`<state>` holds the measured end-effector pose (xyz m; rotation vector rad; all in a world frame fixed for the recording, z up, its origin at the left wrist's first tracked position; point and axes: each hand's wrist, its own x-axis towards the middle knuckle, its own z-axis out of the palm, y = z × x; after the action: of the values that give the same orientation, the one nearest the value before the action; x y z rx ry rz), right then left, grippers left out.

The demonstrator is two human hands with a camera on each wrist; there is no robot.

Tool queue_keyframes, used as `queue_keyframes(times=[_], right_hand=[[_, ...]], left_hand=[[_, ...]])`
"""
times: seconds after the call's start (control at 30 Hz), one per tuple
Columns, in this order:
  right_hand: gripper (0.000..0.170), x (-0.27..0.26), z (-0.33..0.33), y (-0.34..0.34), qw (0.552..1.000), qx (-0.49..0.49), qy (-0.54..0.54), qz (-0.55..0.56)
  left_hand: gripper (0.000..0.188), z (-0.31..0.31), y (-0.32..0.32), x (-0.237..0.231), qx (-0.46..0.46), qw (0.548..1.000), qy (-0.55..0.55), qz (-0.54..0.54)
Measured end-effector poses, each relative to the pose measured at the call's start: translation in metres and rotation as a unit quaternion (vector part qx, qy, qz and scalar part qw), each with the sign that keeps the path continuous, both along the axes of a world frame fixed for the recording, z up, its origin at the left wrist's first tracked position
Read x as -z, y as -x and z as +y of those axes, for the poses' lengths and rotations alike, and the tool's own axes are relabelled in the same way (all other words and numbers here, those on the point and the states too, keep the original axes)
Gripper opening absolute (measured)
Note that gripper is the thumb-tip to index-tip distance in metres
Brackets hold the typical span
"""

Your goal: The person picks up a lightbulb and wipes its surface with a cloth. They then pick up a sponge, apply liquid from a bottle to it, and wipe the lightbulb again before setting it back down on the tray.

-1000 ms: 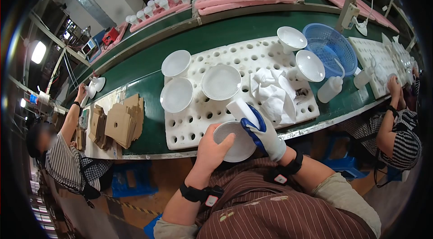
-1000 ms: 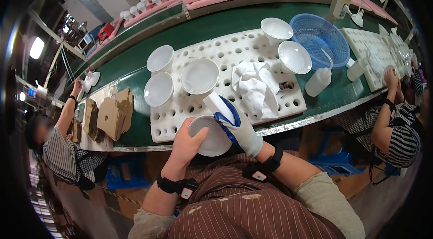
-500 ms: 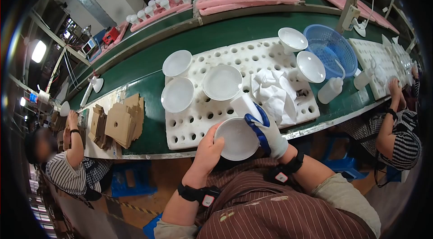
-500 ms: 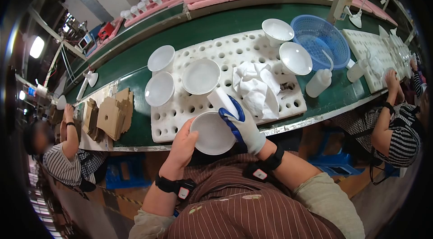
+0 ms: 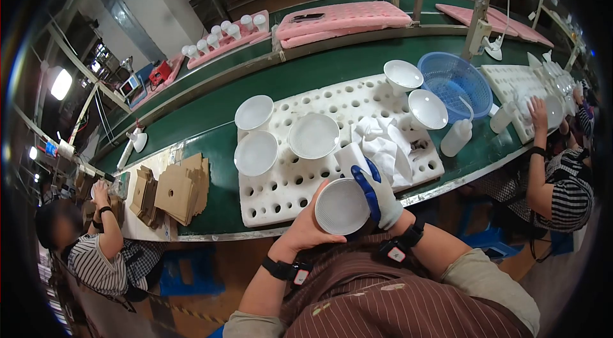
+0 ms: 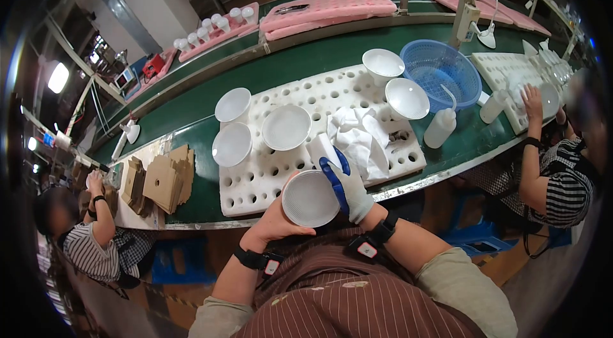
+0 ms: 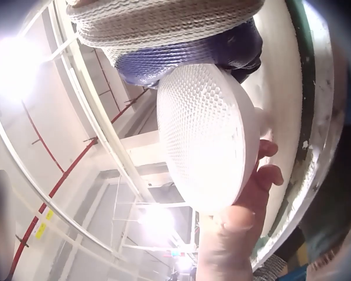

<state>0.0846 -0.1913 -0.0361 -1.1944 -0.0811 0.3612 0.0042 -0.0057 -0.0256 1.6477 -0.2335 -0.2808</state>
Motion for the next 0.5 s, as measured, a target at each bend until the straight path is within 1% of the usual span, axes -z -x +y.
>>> queue_keyframes(times=[0.03,0.1,0.13,0.17,0.2,0.23,0.3,0.33,0.37,0.4,0.43,0.47,0.5], right_hand=[[0.049,-0.002,0.000,0.000,1.000,-0.001,-0.016,0.015],[0.048,0.000,0.000,0.000,0.999,-0.003,-0.033,0.026],[0.047,0.006,0.000,0.000,0.999,0.005,0.000,-0.036],[0.047,0.010,-0.001,-0.001,0.995,0.014,0.034,-0.097],[0.047,0.013,-0.001,-0.001,0.994,0.016,0.034,-0.099],[0.047,0.012,0.000,0.000,0.995,0.017,0.013,-0.095],[0.046,0.007,0.004,-0.001,0.995,0.021,-0.008,-0.094],[0.047,0.002,0.006,-0.004,0.998,0.022,0.002,-0.053],[0.049,-0.002,0.008,-0.006,1.000,0.024,0.012,-0.012],[0.049,-0.007,0.009,-0.005,1.000,0.026,0.010,-0.016],[0.051,-0.014,0.010,-0.004,0.997,0.040,0.041,-0.044],[0.053,-0.018,0.010,-0.004,0.993,0.055,0.072,-0.071],[0.058,0.011,0.004,-0.019,0.998,0.029,0.009,-0.062]], left_hand=[[0.127,0.000,-0.001,-0.002,0.002,1.000,-0.001,-0.004],[0.128,-0.001,-0.002,-0.004,0.003,0.998,-0.050,-0.034],[0.128,0.000,-0.003,-0.006,0.004,0.998,-0.051,-0.037],[0.122,0.001,-0.004,-0.007,-0.001,0.993,-0.092,-0.073],[0.115,0.001,-0.005,-0.008,-0.005,0.985,-0.133,-0.109],[0.115,0.000,-0.008,-0.010,-0.003,0.985,-0.133,-0.112],[0.093,-0.004,-0.016,-0.011,-0.020,0.984,-0.142,-0.105],[0.093,-0.006,-0.019,-0.005,-0.019,0.984,-0.143,-0.107],[0.080,-0.007,-0.024,0.007,-0.053,0.985,-0.083,-0.140],[0.067,-0.008,-0.030,0.020,-0.086,0.981,-0.023,-0.174],[0.067,-0.008,-0.034,0.037,-0.083,0.980,-0.024,-0.178],[0.059,-0.009,-0.037,0.050,-0.111,0.970,-0.025,-0.213],[0.052,-0.009,-0.038,0.065,-0.139,0.959,-0.025,-0.244]])
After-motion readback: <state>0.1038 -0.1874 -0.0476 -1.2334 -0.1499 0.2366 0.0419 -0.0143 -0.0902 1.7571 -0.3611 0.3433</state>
